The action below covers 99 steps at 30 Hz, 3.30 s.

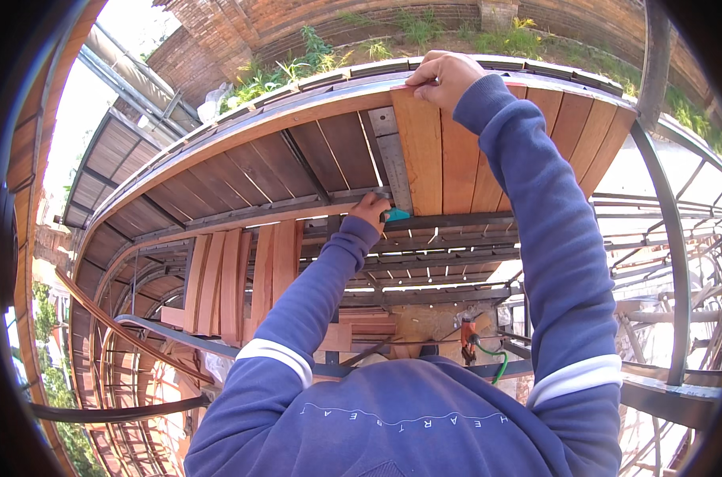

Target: The person aligns wooden planks on a curved frame using a square, secures them with a nail gun and a drill, and retrieves an axe and a screwdriver from a backpack.

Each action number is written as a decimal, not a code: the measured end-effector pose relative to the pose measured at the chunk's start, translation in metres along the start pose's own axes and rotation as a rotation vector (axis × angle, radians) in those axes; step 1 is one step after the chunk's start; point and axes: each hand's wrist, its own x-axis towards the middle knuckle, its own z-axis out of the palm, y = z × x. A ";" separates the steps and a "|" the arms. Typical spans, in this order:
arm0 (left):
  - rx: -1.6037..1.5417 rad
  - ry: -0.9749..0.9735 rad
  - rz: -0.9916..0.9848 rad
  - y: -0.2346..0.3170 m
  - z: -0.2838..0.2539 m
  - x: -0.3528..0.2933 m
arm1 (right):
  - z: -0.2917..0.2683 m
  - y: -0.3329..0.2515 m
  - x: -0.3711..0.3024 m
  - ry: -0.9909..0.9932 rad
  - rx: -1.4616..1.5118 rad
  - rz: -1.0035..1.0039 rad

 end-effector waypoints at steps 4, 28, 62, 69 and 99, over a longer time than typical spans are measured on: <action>0.007 -0.011 -0.006 0.001 -0.001 0.001 | 0.000 0.001 0.000 -0.002 0.002 0.000; -0.022 -0.019 -0.019 0.001 -0.002 0.001 | 0.001 0.006 0.000 0.012 0.007 -0.062; -0.016 0.011 -0.018 0.005 -0.001 0.001 | -0.003 0.000 -0.002 -0.007 0.024 0.008; 0.061 -0.056 -0.051 0.000 -0.013 -0.018 | 0.000 -0.005 0.001 0.022 -0.003 -0.031; -0.202 0.353 -0.772 -0.056 -0.228 -0.392 | -0.014 0.004 0.025 -0.230 -0.155 0.073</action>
